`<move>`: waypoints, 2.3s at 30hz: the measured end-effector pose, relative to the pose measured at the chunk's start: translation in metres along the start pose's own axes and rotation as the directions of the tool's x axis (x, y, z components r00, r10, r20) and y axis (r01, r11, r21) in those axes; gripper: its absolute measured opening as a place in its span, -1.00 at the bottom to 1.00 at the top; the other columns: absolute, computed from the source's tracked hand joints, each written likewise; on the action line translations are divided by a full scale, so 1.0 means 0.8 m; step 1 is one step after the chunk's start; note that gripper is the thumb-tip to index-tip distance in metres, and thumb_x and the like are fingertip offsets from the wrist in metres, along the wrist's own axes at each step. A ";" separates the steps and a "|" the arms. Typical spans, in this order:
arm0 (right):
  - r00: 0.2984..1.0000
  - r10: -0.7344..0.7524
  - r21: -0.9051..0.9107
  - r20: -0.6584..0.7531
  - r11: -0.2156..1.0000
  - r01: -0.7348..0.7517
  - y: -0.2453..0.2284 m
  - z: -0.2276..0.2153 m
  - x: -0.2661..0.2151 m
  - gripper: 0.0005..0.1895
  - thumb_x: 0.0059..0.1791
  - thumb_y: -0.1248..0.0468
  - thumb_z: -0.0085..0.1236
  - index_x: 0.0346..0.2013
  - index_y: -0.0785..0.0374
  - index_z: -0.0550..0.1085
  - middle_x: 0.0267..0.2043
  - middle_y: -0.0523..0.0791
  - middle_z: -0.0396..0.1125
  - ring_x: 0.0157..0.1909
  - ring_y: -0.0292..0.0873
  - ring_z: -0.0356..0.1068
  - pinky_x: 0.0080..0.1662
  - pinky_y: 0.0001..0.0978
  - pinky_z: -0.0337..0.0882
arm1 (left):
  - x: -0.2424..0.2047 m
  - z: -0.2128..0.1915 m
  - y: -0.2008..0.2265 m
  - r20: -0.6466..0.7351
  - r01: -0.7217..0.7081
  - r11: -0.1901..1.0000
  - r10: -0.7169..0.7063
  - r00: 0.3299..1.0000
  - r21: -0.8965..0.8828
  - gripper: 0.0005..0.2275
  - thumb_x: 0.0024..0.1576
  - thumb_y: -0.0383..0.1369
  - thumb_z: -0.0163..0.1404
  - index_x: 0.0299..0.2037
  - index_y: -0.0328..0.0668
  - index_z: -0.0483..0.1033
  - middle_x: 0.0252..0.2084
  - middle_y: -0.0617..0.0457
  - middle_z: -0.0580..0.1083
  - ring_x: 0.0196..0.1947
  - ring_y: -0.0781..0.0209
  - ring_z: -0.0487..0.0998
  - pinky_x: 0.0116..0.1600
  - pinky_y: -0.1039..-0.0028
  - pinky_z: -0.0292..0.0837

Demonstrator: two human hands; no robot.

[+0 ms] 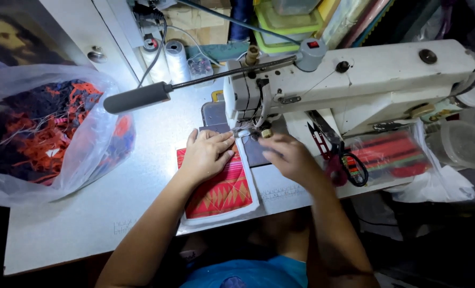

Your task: Sewing fabric pieces together using an industrial sewing machine and trimming them with scissors.

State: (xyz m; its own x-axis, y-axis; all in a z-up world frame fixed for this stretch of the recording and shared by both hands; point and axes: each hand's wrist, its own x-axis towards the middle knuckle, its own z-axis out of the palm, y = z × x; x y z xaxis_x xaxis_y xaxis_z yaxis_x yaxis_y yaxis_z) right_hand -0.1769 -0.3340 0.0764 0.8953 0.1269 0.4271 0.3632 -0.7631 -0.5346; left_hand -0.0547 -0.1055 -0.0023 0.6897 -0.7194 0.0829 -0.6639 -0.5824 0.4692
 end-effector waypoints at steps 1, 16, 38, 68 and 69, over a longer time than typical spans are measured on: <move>1.000 -0.002 -0.003 0.000 1.000 0.002 -0.002 -0.037 -0.017 -0.73 0.02 0.36 0.14 -0.03 0.38 0.61 -0.17 0.11 0.52 -0.09 0.11 0.53 -0.06 -0.06 0.53 | 0.002 -0.001 0.000 -0.003 -0.002 1.000 0.002 1.000 -0.001 -0.66 0.22 -0.09 -0.03 0.21 0.30 0.50 0.29 0.40 0.43 0.22 0.17 0.35 0.40 -0.33 -0.04; 0.603 0.576 -0.255 -0.552 0.572 -0.779 0.260 -0.369 0.014 -0.39 0.35 -0.03 -0.41 0.11 0.45 0.44 -0.01 0.35 0.34 -0.13 0.41 0.35 -0.33 0.28 0.28 | 0.002 -0.016 0.007 0.000 -0.076 0.997 0.076 0.997 -0.008 -0.61 0.24 -0.08 -0.11 0.21 0.07 0.52 0.21 0.28 0.47 0.13 0.01 0.35 0.31 -0.36 -0.04; 0.395 0.651 0.257 -0.648 0.676 -0.691 0.365 -0.388 -0.048 -0.64 0.13 -0.10 -0.19 0.02 -0.04 0.45 -0.05 -0.15 0.44 -0.05 -0.14 0.44 -0.13 -0.13 0.47 | -0.001 -0.005 0.001 -0.084 -0.100 0.993 0.105 0.991 0.066 -0.64 0.23 -0.07 -0.06 0.15 0.07 0.56 0.11 0.17 0.45 0.08 -0.05 0.37 0.30 -0.35 0.06; 0.867 -0.184 -0.626 -0.464 0.760 -0.173 0.220 -0.132 -0.166 -0.42 0.26 0.15 -0.26 0.27 0.70 0.35 0.35 0.39 0.21 0.41 0.48 0.13 0.38 0.31 0.17 | 0.002 0.014 -0.017 -0.221 -0.244 0.940 0.297 0.929 0.237 -0.67 0.19 -0.06 0.00 0.03 0.04 0.63 0.12 0.25 0.56 0.01 0.10 0.46 0.19 -0.17 0.21; 0.860 -0.215 -0.633 -0.463 0.760 -0.151 0.227 -0.132 -0.168 -0.44 0.25 0.18 -0.25 0.25 0.73 0.36 0.33 0.40 0.22 0.41 0.48 0.14 0.39 0.29 0.16 | 0.002 0.013 -0.018 -0.201 -0.249 0.939 0.298 0.933 0.237 -0.66 0.20 -0.05 -0.02 0.05 0.04 0.62 0.13 0.25 0.55 0.02 0.09 0.46 0.21 -0.17 0.20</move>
State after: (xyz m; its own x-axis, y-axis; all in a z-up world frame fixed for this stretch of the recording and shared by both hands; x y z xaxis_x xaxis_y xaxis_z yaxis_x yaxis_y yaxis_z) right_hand -0.2586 -0.5564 -0.0011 0.5723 -0.0204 0.8198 -0.0224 -0.9997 -0.0093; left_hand -0.0468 -0.1024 -0.0181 0.5041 -0.7685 0.3941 -0.8635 -0.4579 0.2116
